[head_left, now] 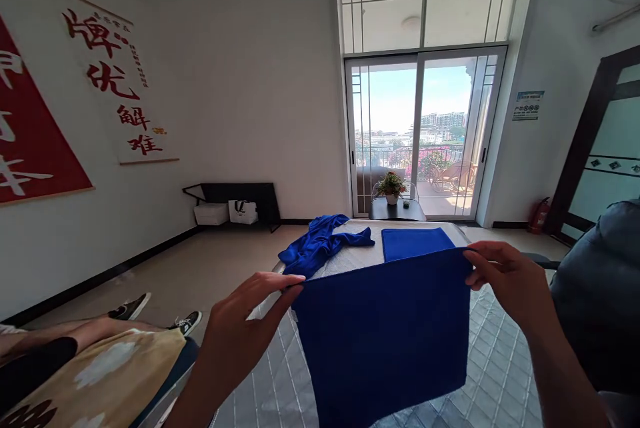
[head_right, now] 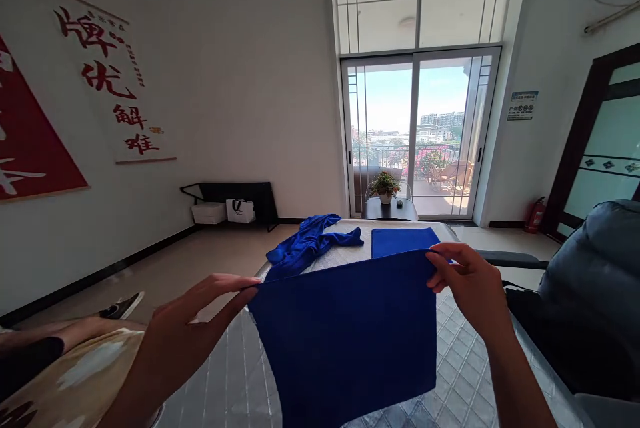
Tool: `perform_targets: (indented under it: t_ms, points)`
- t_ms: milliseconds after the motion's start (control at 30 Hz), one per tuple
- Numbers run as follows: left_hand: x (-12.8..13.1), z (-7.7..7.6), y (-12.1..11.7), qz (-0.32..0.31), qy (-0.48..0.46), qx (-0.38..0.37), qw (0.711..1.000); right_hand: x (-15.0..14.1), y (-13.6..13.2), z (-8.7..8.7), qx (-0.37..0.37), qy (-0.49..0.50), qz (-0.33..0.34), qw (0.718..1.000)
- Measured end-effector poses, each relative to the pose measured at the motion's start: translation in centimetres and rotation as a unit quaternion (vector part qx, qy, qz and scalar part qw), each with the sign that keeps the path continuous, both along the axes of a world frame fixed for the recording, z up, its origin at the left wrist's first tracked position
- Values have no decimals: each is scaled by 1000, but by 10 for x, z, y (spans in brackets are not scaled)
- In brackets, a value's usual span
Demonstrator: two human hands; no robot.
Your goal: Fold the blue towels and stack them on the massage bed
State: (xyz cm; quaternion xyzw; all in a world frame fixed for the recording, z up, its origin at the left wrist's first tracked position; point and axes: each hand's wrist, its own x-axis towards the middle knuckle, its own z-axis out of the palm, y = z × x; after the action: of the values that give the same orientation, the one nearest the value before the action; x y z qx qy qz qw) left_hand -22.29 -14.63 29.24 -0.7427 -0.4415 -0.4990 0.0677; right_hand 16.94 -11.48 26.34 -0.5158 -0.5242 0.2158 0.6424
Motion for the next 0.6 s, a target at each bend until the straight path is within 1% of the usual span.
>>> perform_targets:
  t_ms: [67, 167, 200, 233, 267, 333, 367, 433, 467, 533, 567, 600]
  points:
    - [14, 3, -12, -67, 4, -28, 997, 5, -17, 5, 8, 8, -94, 996]
    - [42, 3, -31, -189, 0, -64, 980, 10, -31, 15, 45, 14, -233, 971]
    - [52, 1, -36, -227, -2, -80, 971, 11, -30, 18, 58, 5, -265, 962]
    - [61, -1, -40, -263, -5, -99, 960, 11, -25, 21, 69, -9, -284, 956]
    - [69, -4, -42, -292, -10, -118, 949, 11, -16, 23, 75, -27, -288, 954]
    - [81, -14, -42, -326, -32, -153, 932, 4, 14, 23, 74, -68, -257, 961]
    - [83, -20, -39, -330, -49, -168, 927, -3, 33, 21, 68, -85, -223, 969]
    - [80, -39, -29, -310, -89, -202, 925, -26, 72, 11, 50, -118, -138, 982]
    - [74, -53, -23, -287, -110, -221, 925, -40, 89, 1, 39, -136, -88, 986]
    - [56, -89, -10, -223, -148, -262, 927, -70, 111, -23, 27, -178, 23, 983]
    - [45, -111, -6, -185, -161, -285, 927, -82, 114, -39, 21, -204, 74, 976]
    - [33, -135, -2, -146, -170, -306, 925, -90, 111, -55, 11, -234, 121, 965]
